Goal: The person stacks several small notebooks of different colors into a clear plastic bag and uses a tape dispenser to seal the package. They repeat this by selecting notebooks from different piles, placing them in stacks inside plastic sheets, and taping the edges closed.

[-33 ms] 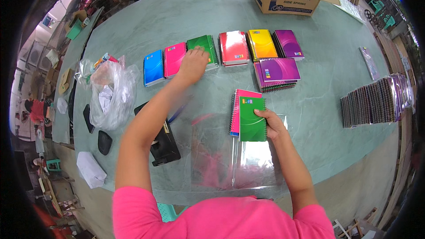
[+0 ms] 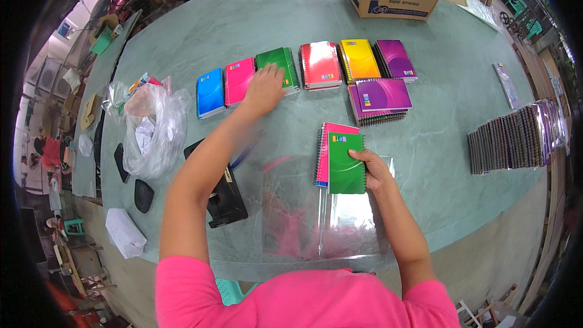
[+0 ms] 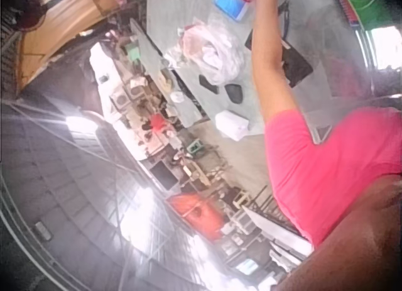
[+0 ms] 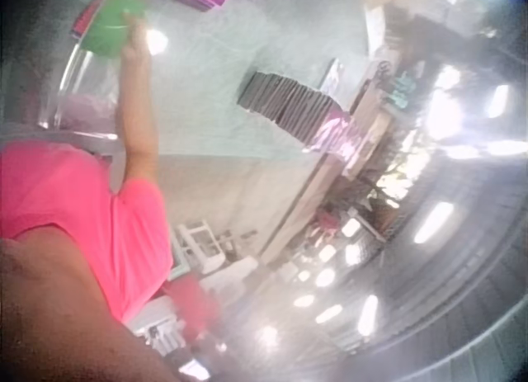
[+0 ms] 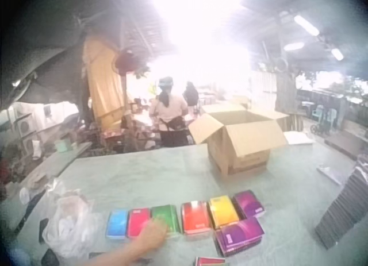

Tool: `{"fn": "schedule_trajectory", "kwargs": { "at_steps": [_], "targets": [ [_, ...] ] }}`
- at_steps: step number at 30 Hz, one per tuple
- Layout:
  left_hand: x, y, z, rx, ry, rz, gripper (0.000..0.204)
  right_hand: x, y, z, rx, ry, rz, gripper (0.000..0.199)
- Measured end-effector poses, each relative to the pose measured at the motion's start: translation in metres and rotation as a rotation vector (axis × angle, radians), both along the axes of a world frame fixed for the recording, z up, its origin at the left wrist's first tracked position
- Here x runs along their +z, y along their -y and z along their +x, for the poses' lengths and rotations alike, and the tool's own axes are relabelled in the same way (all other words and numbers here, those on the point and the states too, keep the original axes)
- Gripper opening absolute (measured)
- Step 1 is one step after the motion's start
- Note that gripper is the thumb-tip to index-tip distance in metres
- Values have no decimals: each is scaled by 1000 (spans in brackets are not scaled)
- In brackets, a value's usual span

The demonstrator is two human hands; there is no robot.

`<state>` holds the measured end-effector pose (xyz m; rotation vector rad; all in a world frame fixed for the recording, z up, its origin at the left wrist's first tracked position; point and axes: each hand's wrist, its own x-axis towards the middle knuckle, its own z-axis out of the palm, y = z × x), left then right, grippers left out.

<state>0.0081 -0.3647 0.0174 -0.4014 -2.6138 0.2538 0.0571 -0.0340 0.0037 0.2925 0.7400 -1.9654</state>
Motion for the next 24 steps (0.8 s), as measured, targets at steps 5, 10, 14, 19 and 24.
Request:
{"fn": "schedule_trajectory", "kwargs": {
  "at_steps": [5,10,14,19,24],
  "targets": [
    [1,-9,8,140,401,17,27,-4,-1,-3,-9,-10,59,35],
    [71,-67,30,-73,96,397,25,7,-1,-12,-92,174,-117,41],
    [75,-135,54,-309,464,259,25,-5,0,-8,21,9,-36,47],
    [24,-108,-30,-137,-68,252,33,20,-2,5,146,-214,247,49],
    [6,-96,-60,100,386,277,27,10,-23,6,50,-154,128,46]
  ]
}}
